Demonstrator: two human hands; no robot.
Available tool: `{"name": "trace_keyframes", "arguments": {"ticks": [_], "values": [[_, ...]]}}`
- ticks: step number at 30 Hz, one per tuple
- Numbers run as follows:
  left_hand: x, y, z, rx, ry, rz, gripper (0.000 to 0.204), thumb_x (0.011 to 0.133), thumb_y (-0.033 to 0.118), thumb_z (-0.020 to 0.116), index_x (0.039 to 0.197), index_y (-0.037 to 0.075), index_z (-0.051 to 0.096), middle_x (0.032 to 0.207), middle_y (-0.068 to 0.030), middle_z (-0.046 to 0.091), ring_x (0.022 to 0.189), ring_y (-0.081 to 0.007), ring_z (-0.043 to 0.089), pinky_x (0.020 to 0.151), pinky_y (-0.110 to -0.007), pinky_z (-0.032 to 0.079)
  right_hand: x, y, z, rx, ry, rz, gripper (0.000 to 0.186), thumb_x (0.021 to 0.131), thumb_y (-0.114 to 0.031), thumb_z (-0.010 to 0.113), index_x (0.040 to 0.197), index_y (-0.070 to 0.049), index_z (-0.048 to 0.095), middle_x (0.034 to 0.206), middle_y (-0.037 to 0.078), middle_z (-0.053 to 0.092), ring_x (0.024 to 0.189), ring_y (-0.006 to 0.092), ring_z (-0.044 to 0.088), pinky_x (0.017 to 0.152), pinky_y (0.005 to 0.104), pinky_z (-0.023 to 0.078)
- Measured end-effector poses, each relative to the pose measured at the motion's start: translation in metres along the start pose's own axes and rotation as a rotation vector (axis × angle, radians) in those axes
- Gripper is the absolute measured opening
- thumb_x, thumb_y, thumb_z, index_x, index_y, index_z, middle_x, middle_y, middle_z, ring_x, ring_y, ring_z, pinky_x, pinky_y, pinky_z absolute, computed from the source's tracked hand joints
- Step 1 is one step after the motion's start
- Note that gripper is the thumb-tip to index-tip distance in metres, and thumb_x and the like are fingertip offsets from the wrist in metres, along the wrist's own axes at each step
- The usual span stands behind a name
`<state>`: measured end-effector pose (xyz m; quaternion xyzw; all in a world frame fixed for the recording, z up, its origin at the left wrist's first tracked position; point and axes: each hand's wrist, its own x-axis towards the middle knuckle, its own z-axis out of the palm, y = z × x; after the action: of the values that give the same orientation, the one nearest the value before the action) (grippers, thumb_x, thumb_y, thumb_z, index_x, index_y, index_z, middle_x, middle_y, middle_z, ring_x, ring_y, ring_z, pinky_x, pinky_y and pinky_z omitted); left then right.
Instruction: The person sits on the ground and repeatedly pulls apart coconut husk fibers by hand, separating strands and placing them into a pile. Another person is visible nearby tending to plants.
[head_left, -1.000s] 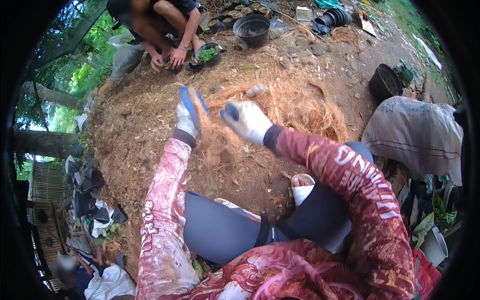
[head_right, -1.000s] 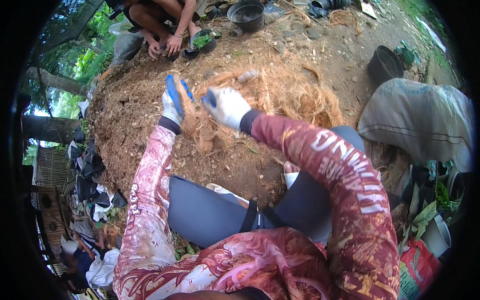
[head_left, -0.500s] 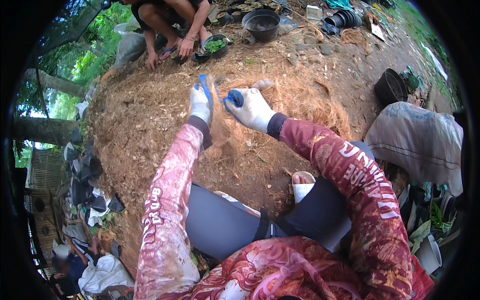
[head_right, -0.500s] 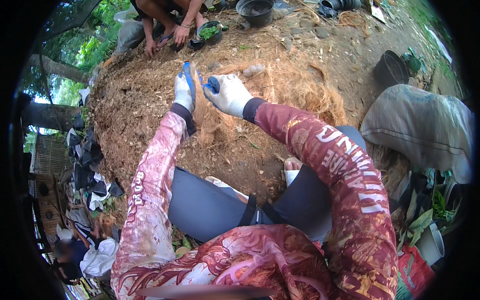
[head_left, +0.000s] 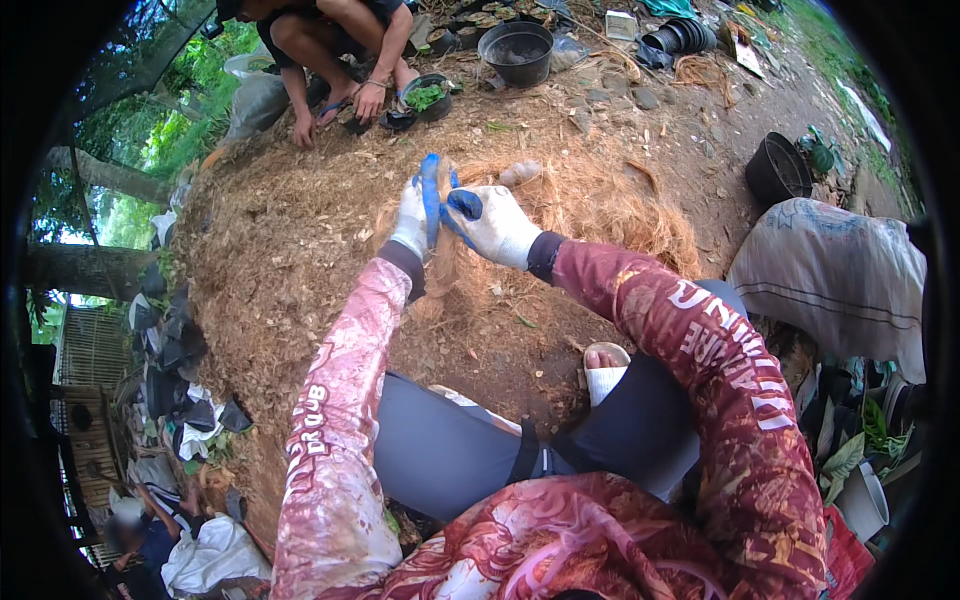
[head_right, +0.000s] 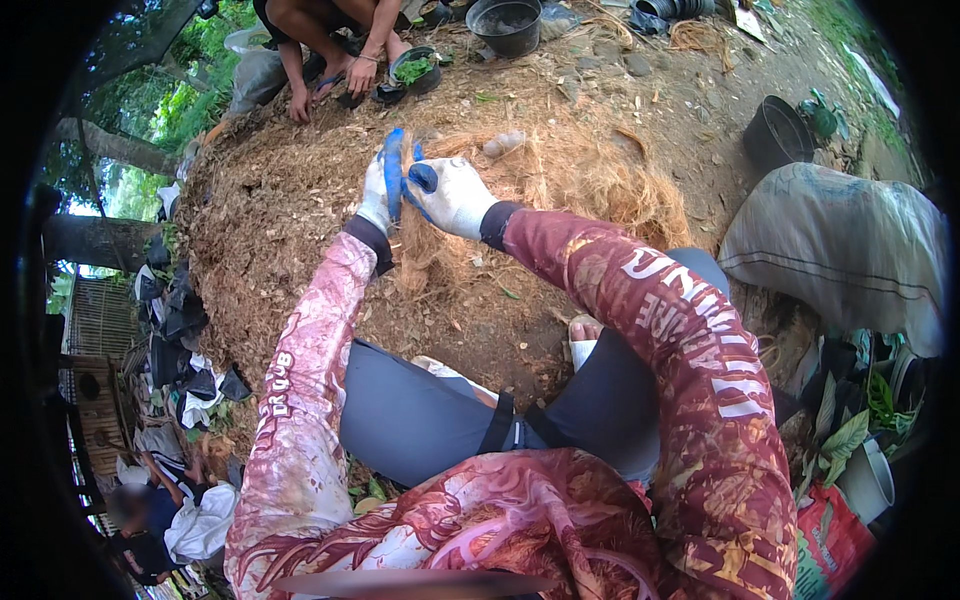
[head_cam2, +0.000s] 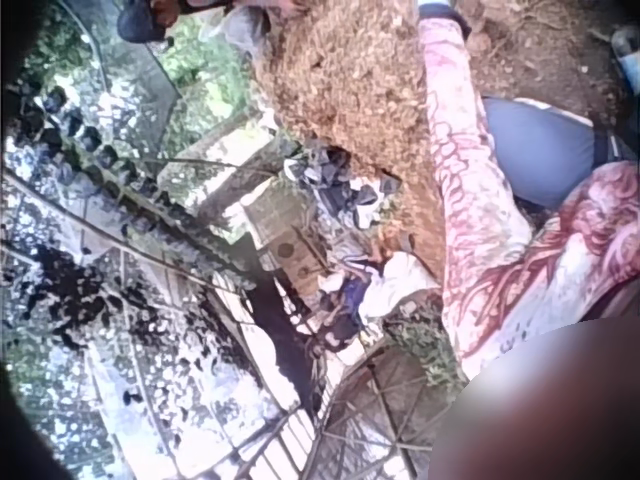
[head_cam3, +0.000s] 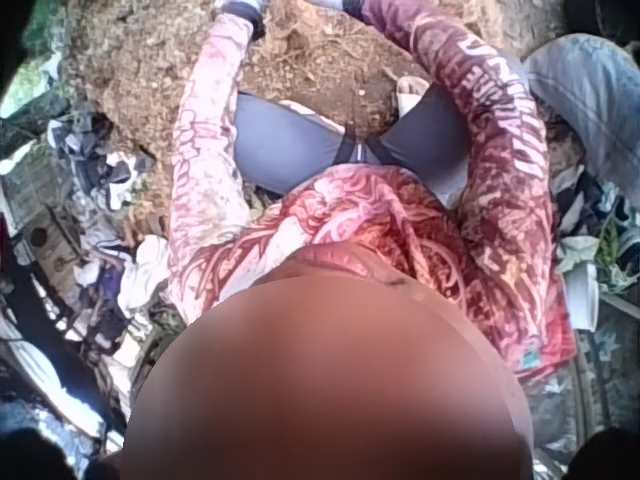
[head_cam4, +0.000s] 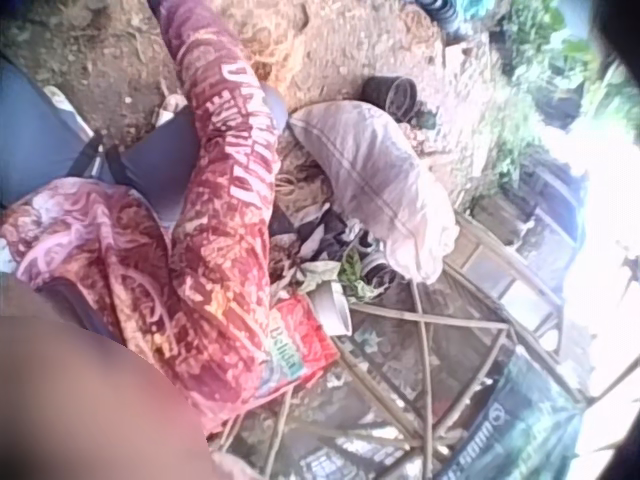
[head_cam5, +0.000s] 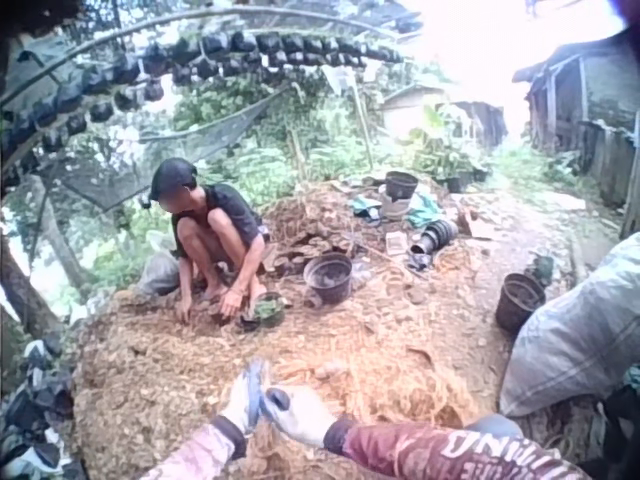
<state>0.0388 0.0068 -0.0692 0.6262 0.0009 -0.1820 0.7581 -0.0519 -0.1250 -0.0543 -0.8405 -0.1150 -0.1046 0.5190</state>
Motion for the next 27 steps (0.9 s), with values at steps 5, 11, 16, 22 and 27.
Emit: {"name": "trace_keyframes", "arguments": {"ticks": [5, 11, 16, 22, 27], "values": [[0.029, -0.028, -0.007, 0.312, 0.242, 0.178, 0.046, 0.099, 0.05, 0.058, 0.113, 0.007, 0.065, 0.092, -0.0025, 0.067, 0.081, -0.0153, 0.063, 0.072, -0.032, 0.054, -0.009, -0.004, 0.007, -0.022, 0.136, 0.047, 0.024, 0.092, -0.024, 0.062, 0.086, -0.002, 0.066, 0.081, 0.023, 0.067, 0.08, 0.0403, 0.066, 0.073, 0.046, 0.052], [0.041, -0.007, -0.045, -0.041, 0.246, 0.033, 0.041, 0.101, 0.054, 0.052, 0.092, 0.015, 0.06, 0.075, -0.0017, 0.058, 0.06, -0.018, 0.056, 0.053, -0.034, 0.047, -0.011, -0.001, 0.002, -0.073, -0.027, 0.124, 0.031, 0.091, -0.031, 0.063, 0.086, 0.0, 0.065, 0.081, 0.023, 0.067, 0.08, 0.0402, 0.067, 0.073, 0.0468, 0.051], [0.017, 0.0, -0.022, -0.107, 0.159, -0.012, 0.04, 0.099, 0.052, 0.057, 0.099, 0.013, 0.058, 0.08, -0.0031, 0.06, 0.065, -0.018, 0.058, 0.059, -0.032, 0.049, -0.003, 0.009, -0.004, -0.081, -0.035, 0.159, 0.053, 0.097, -0.053, 0.056, 0.098, 0.0, 0.062, 0.093, 0.024, 0.069, 0.089, 0.044, 0.065, 0.077, 0.0482, 0.05], [0.004, 0.014, -0.01, -0.259, -0.022, -0.007, 0.041, 0.098, 0.052, 0.058, 0.098, 0.011, 0.058, 0.081, -0.004, 0.06, 0.069, -0.0179, 0.06, 0.061, -0.032, 0.051, -0.003, -0.003, 0.003, 0.016, -0.069, 0.037, 0.037, 0.098, -0.04, 0.061, 0.101, -0.003, 0.066, 0.091, 0.021, 0.069, 0.086, 0.0377, 0.065, 0.078, 0.0445, 0.051], [-0.002, 0.009, -0.013, -0.119, -0.018, -0.075, 0.045, 0.098, 0.055, 0.058, 0.101, 0.01, 0.06, 0.083, -0.0039, 0.062, 0.07, -0.0166, 0.062, 0.059, -0.03, 0.051, -0.004, -0.013, -0.008, 0.019, -0.068, -0.001, 0.03, 0.096, -0.034, 0.063, 0.1, -0.005, 0.068, 0.093, 0.021, 0.07, 0.092, 0.0402, 0.067, 0.08, 0.0458, 0.052]]}}
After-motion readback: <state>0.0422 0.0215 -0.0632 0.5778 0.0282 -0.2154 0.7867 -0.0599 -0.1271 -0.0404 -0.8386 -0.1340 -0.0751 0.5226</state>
